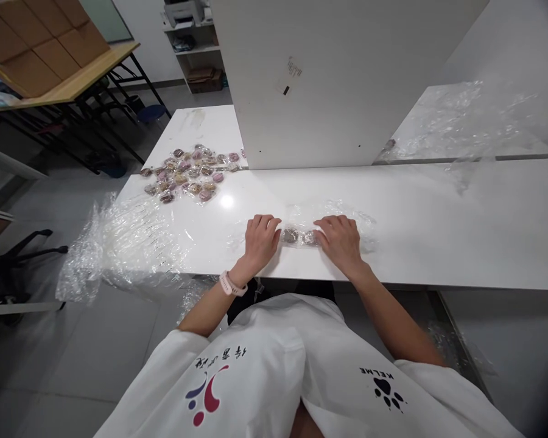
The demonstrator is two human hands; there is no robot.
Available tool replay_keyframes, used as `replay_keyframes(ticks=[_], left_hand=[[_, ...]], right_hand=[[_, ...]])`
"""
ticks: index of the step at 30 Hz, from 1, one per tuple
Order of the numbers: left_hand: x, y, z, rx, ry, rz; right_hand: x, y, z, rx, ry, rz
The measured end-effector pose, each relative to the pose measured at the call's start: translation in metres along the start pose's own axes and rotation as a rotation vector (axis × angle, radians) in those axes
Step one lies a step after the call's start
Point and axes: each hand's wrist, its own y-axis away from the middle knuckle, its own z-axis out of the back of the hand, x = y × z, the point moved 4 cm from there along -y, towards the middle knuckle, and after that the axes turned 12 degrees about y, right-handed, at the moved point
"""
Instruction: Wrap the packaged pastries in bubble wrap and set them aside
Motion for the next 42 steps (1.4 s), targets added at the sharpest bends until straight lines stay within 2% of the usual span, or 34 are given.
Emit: replay_keyframes(ticks=[3,5,10,13,17,20,23,26,28,31,34,37,39,42], left_hand=[[-0.009,0.035,0.0,0.071,-0.008,-0.056],[-0.006,0.044,-0.008,0.098,-0.034,0.001],[0.02,0.022,-0.038,0.01,0.046,0.192],[0.023,0.009,-0.046,-0.057,0.19,0.292],[0.007,0.007,-0.043,-0.134,0.56,0.496],[-0.012,0.008,-0.049,-0.127,1.0,0.634],[-0.023,0.004,-0.063,-0.176,1.428,0.701],[-0.022,0.002,-0.073,-0.284,1.641,0.809],[-0.022,0.0,-0.074,-0.314,1.738,0.879],[-0.03,-0.001,-0.065,-0.273,1.918,0.839],[-0.041,0.005,-0.05,-0.246,2.036,0.793],[-0.049,0.015,-0.033,-0.276,2.06,0.749],[-0.053,0.02,-0.025,-0.269,2.035,0.705],[-0.06,0.027,-0.021,-0.173,1.949,0.667]], right_hand=[[0.013,0.016,-0.007,0.02,-0.13,0.092],[0.015,0.023,-0.016,0.044,-0.198,0.079],[0.008,0.023,-0.031,0.016,-0.352,-0.022],[0.008,0.022,-0.032,-0.004,-0.379,-0.039],[0.011,0.022,-0.033,-0.026,-0.363,-0.063],[0.011,0.022,-0.035,-0.034,-0.359,-0.073],[0.008,0.021,-0.034,-0.061,-0.424,-0.077],[0.006,0.022,-0.033,-0.076,-0.6,-0.1],[0.009,0.023,-0.029,-0.092,-0.749,-0.137],[0.016,0.027,-0.018,-0.192,-0.874,-0.266],[0.023,0.036,-0.003,-0.259,-0.84,-0.457],[0.026,0.049,0.003,-0.139,-0.922,-0.636],[0.025,0.057,0.001,-0.038,-1.104,-0.743],[0.023,0.058,-0.003,0.033,-1.439,-0.829]])
